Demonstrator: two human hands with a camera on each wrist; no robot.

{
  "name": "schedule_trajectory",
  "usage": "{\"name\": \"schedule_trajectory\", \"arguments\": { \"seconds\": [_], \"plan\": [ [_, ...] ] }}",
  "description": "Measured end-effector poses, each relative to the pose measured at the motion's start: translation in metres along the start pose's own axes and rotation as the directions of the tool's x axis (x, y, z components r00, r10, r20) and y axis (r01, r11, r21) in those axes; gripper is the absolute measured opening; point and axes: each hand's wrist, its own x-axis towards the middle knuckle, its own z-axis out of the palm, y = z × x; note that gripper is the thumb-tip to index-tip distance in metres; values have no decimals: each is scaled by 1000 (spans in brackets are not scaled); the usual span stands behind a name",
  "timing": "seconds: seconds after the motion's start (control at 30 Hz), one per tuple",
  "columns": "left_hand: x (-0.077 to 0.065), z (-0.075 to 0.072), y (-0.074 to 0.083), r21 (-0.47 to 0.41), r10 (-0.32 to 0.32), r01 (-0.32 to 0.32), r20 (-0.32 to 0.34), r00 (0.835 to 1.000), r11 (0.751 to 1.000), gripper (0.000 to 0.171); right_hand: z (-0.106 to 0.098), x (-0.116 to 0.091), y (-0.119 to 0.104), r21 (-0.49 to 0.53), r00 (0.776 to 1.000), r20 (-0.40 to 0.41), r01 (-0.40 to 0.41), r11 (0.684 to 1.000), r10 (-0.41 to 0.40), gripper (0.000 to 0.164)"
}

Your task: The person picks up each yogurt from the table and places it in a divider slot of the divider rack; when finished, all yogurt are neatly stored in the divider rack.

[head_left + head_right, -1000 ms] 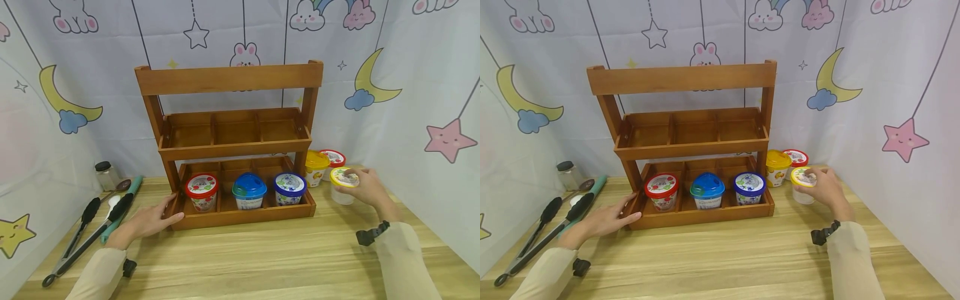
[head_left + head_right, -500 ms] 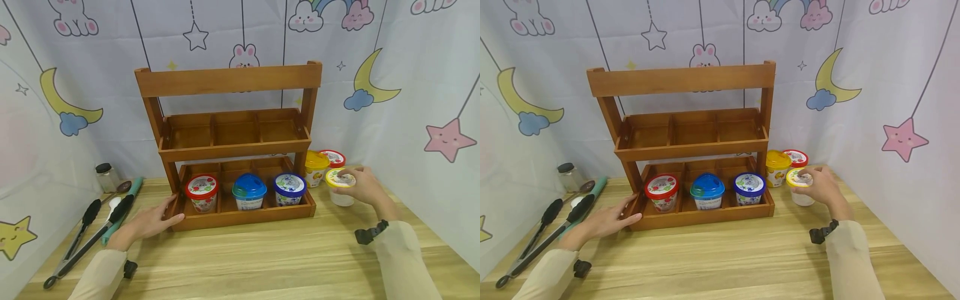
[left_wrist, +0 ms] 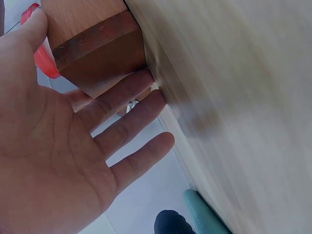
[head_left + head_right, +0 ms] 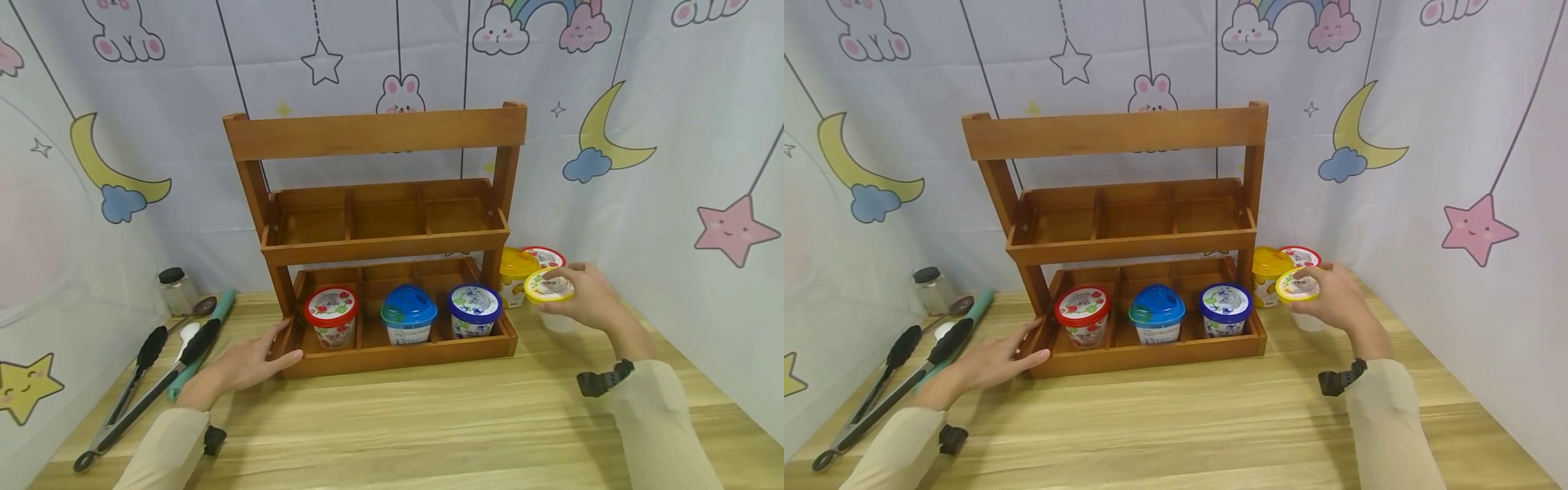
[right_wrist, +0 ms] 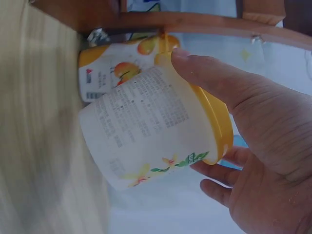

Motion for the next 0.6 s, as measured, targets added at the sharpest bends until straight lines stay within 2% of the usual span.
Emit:
{"name": "schedule_trajectory", "arguments": {
  "seconds": [0.37, 0.6],
  "plan": [
    [-1, -1, 0, 2, 4, -4, -3, 1000, 1000, 91, -11, 1, -32, 5, 1000, 4, -18, 1000, 18, 58],
    [0, 0, 1, -2, 9, -9, -3, 1000, 1000, 90, -17, -3, -51, -17, 1000, -22, 21, 1000, -21, 64]
  ]
}}
